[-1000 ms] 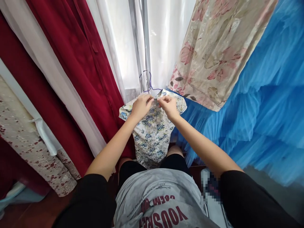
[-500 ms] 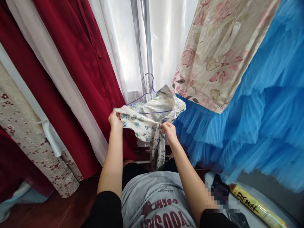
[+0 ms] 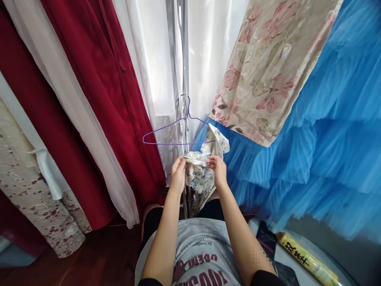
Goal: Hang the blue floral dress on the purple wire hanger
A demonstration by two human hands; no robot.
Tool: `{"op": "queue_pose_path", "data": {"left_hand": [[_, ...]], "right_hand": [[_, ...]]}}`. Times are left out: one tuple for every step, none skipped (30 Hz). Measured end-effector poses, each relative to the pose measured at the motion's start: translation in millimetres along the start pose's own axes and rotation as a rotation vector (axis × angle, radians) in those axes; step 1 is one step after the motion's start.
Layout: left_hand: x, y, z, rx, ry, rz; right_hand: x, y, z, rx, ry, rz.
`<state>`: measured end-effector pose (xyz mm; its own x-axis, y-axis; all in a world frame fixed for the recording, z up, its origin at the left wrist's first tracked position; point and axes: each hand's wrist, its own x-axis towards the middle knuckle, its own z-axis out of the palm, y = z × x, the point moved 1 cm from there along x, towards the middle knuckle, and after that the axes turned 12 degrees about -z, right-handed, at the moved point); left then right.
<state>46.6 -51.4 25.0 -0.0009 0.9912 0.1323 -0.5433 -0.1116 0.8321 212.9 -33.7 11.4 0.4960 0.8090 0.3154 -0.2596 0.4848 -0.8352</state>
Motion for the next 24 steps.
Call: {"op": "queue_pose_path", "data": {"left_hand": [[-3.3, 6.3, 7.8, 0.161, -0.084, 0.069], [-6.1, 11.4, 13.4, 0.325, -0.147, 0.132], [-7.9, 15.1, 16.8, 0.462, -0.186, 0.181], [-8.5, 17.5, 18.1, 0.558, -0.213, 0.219], [-8.0, 18.5, 17.9, 0.599, -0.233, 0.238], [-6.6, 18.1, 16.5, 0.591, -0.254, 0.227], [-4.6, 16.3, 14.6, 0.551, -0.284, 0.181], [-2.8, 13.3, 12.6, 0.508, -0.334, 0.106], [-1.5, 9.1, 10.7, 0.477, -0.395, 0.011], [-1.1, 4.2, 8.7, 0.466, -0.455, -0.088], [-1.6, -1.2, 6.5, 0.485, -0.506, -0.171], [-2.9, -6.7, 3.8, 0.541, -0.55, -0.225], [-4.4, -12.2, 0.1, 0.614, -0.583, -0.251], [-5.8, -17.3, -4.8, 0.684, -0.608, -0.259], [-6.7, -21.7, -11.3, 0.743, -0.624, -0.253], [-6.7, -25.0, -19.6, 0.8, -0.631, -0.238], [-5.4, -26.7, -30.1, 0.861, -0.626, -0.219], [-2.9, -26.2, -42.5, 0.937, -0.604, -0.196], [0.8, -23.1, -56.8, 1.038, -0.575, -0.157], [5.5, -17.3, -72.4, 1.168, -0.554, -0.098], [10.7, -8.6, -88.7, 1.308, -0.537, -0.03], [16.1, 2.8, -105.0, 1.43, -0.543, 0.054], [21.5, 16.4, -120.7, 1.519, -0.548, 0.126], [26.7, 31.9, -135.4, 1.575, -0.526, 0.167]], "right_hand": [[-5.7, -2.2, 6.8, -0.008, -0.135, 0.022], [-12.1, -4.7, 13.5, -0.019, -0.287, 0.054], [-18.6, -7.6, 19.5, -0.024, -0.436, 0.096], [-25.0, -11.0, 24.1, -0.017, -0.569, 0.148], [-30.7, -14.8, 26.9, 0.008, -0.668, 0.207], [-35.2, -19.0, 27.9, 0.05, -0.727, 0.27], [-38.3, -23.7, 27.1, 0.094, -0.764, 0.327], [-40.1, -28.8, 24.7, 0.129, -0.792, 0.372], [-40.4, -34.3, 21.0, 0.153, -0.813, 0.4], [-39.6, -40.2, 16.1, 0.164, -0.837, 0.413], [-37.9, -46.5, 10.5, 0.165, -0.866, 0.416], [-35.6, -53.3, 4.4, 0.164, -0.898, 0.411], [-33.1, -60.5, -1.7, 0.166, -0.92, 0.4], [-30.5, -68.2, -7.6, 0.167, -0.927, 0.387], [-28.2, -76.3, -13.1, 0.165, -0.918, 0.369], [-26.3, -84.7, -17.9, 0.157, -0.893, 0.346], [-24.8, -93.3, -22.0, 0.144, -0.861, 0.32], [-23.9, -101.9, -25.3, 0.122, -0.834, 0.298], [-23.5, -110.1, -27.8, 0.094, -0.817, 0.28], [-23.3, -117.8, -29.5, 0.059, -0.805, 0.261], [-23.1, -124.6, -30.6, 0.017, -0.795, 0.237], [-22.8, -130.1, -30.9, -0.036, -0.791, 0.205], [-22.1, -134.1, -30.3, -0.101, -0.793, 0.163], [-20.9, -136.2, -28.5, -0.173, -0.796, 0.105]]}}
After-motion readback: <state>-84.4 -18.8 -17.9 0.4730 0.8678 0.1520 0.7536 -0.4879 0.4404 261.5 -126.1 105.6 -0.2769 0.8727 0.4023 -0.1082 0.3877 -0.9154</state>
